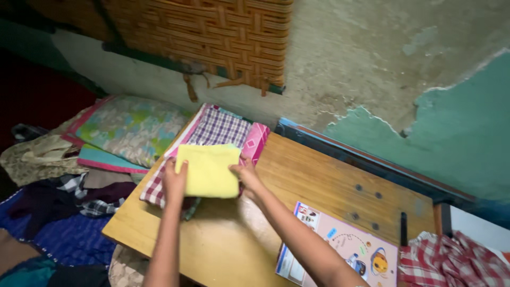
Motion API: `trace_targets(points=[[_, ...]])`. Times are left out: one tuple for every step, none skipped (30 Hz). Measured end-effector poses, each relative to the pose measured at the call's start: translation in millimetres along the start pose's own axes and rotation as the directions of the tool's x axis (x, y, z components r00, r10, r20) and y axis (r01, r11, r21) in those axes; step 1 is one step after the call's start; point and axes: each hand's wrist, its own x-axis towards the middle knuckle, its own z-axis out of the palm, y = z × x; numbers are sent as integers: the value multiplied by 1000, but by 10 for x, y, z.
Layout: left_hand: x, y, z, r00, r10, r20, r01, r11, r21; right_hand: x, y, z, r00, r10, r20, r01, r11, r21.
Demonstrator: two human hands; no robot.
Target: The person folds several checkered and solid-colored cloths on a wooden table. They smooth each piece, fold it into a compact rectangle, and place it on a growing stack to the left. The items include green, maroon, yellow, and red-and-white checkered cloths.
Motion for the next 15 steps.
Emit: trace_targets(points=[[154,86,-177,1000,8,5,-8,992,122,-4,91,165,999,28,16,-28,998,50],[284,161,-333,1000,14,12,-17,970,243,-13,179,313,998,54,34,-57,993,99],[385,218,-454,999,-13,34,1,943,333,-29,257,430,985,170,7,-171,985,21],[479,248,-565,998,-43,53,17,907,420,-50,337,535,959,281,-29,-283,958,-54],[551,254,-629,995,-73,69,29,863,504,-74,426,645,955,296,0,-296,954,-39],[602,233,-651,996,-51,70,3,826,563,-108,525,750,950,311,30,-310,950,-25],[658,189,-657,997,-27,74,-25,785,619,-130,613,843,945,322,59,-322,947,-10],[698,119,-638,997,-3,80,-52,739,672,-138,693,924,953,296,64,-297,955,4],[716,24,-597,997,-6,79,-51,708,705,-137,769,980,961,269,66,-270,963,20],[711,-94,-553,997,-10,78,-51,676,736,-118,830,1004,968,241,68,-244,969,37],[683,-224,-498,997,-15,79,-51,642,765,-96,885,990,966,252,53,-252,968,-2],[639,-352,-429,997,57,44,-71,665,744,-69,940,965,964,262,37,-260,965,-41],[583,-469,-361,992,128,5,-92,686,722,-35,990,932,962,271,21,-269,960,-81],[550,-576,-322,980,196,-36,-115,705,700,4,1039,896,957,289,19,-286,955,-77],[512,-668,-284,981,192,-38,-111,703,702,36,1085,840,952,306,15,-304,950,-75]])
